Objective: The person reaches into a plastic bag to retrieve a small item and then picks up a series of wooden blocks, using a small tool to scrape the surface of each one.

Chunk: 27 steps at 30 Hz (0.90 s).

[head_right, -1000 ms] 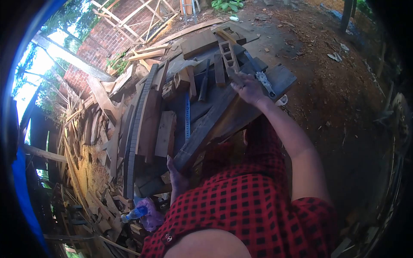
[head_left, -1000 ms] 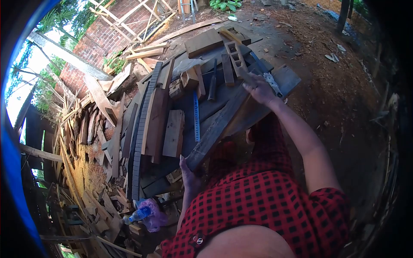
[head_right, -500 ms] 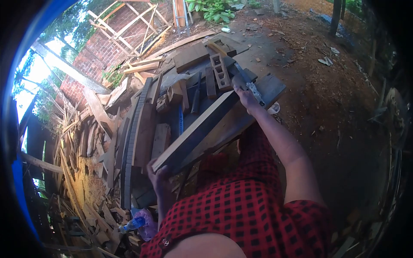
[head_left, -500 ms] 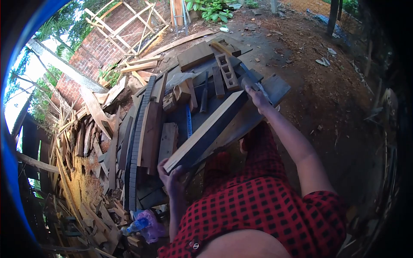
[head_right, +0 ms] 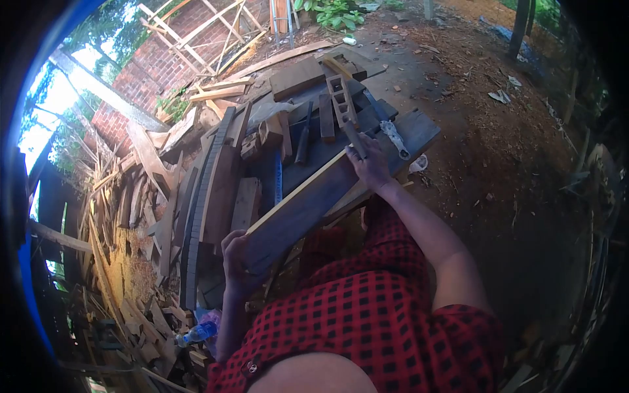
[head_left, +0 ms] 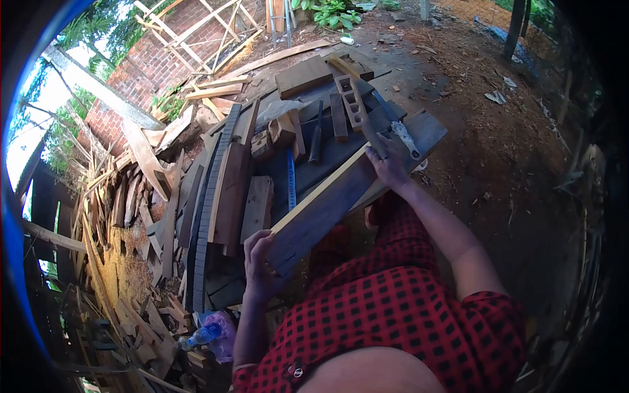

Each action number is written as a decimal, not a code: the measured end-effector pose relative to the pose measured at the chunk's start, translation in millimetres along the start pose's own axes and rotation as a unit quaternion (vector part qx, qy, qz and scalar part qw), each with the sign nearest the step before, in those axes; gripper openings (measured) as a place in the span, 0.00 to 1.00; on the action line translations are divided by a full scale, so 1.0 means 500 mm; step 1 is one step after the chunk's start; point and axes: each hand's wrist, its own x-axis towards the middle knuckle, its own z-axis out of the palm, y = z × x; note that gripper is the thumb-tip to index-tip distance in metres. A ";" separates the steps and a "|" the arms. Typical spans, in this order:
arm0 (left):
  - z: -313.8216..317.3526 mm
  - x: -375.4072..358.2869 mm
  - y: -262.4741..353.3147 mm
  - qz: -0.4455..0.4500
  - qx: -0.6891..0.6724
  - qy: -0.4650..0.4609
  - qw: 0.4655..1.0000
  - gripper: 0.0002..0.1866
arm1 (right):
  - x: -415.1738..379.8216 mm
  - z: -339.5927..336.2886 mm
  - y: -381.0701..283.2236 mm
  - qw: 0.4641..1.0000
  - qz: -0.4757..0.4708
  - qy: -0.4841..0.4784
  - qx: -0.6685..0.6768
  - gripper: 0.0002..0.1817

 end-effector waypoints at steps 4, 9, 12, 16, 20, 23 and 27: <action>-0.013 0.023 0.009 0.174 0.090 -0.036 0.980 0.36 | 0.007 -0.073 -0.009 0.988 0.112 -0.085 0.067 0.22; 0.006 -0.007 -0.026 0.162 0.086 0.017 0.983 0.35 | -0.002 -0.080 -0.001 0.995 0.033 -0.079 -0.042 0.20; 0.007 -0.020 -0.026 0.080 0.075 0.010 0.994 0.34 | -0.004 -0.075 -0.054 0.989 0.054 -0.123 -0.055 0.20; 0.008 -0.030 -0.028 0.134 0.081 0.000 0.988 0.32 | -0.050 -0.056 -0.255 0.974 -0.061 -0.208 0.065 0.22; 0.015 -0.033 -0.021 0.127 0.067 0.013 0.990 0.32 | -0.106 -0.045 -0.381 0.940 -0.223 -0.227 0.122 0.30; 0.016 -0.041 -0.036 0.140 0.072 0.008 0.988 0.30 | -0.102 -0.048 -0.363 0.905 -0.268 -0.284 0.166 0.32; 0.010 -0.042 -0.022 0.119 0.082 -0.014 0.989 0.28 | -0.050 -0.057 -0.122 0.968 -0.129 -0.209 0.045 0.24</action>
